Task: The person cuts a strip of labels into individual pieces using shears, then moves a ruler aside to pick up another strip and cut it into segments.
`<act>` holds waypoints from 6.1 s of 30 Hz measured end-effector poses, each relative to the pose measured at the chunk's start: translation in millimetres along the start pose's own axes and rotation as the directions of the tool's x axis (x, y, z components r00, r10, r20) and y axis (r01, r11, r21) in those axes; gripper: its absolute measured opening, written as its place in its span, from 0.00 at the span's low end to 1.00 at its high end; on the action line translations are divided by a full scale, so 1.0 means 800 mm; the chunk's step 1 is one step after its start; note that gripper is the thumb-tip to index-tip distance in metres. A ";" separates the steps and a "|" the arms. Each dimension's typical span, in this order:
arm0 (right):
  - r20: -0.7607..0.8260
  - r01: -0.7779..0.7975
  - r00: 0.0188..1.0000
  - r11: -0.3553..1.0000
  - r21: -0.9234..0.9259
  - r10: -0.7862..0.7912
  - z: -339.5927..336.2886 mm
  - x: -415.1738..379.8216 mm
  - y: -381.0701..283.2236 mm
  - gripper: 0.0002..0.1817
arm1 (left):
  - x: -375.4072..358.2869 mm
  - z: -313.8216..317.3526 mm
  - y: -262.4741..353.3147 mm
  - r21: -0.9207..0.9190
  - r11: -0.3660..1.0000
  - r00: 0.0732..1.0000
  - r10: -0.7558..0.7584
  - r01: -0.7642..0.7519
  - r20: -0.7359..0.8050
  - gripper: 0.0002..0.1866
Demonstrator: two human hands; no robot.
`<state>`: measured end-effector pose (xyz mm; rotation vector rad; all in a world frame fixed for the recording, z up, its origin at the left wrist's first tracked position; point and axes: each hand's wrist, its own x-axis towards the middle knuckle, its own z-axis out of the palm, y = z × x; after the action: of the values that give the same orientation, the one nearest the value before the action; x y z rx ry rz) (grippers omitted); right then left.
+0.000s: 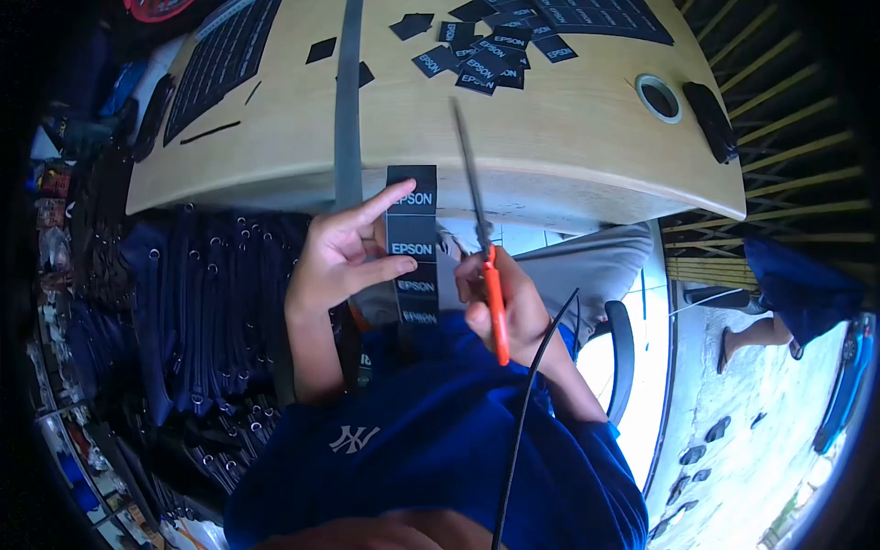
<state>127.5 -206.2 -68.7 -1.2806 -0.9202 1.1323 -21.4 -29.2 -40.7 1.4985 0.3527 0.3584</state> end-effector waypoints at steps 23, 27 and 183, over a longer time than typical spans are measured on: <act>0.487 0.019 0.862 0.950 -0.313 0.144 -0.068 -0.029 -0.001 0.42 | 0.034 -0.039 0.023 0.283 0.958 0.816 -0.126 -0.047 0.564 0.44; 0.507 0.034 0.850 0.948 -0.316 0.139 -0.070 -0.026 -0.001 0.44 | 0.033 -0.036 0.020 0.233 0.971 0.819 -0.096 -0.047 0.566 0.43; 0.430 0.087 0.899 0.930 -0.357 0.081 -0.064 -0.026 0.011 0.41 | 0.035 -0.021 0.025 0.266 0.960 0.911 -0.036 -0.082 0.411 0.38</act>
<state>171.0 -239.2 -81.1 -1.3395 -1.5317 1.3166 -4.2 -1.4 -21.8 1.8094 0.0452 0.0006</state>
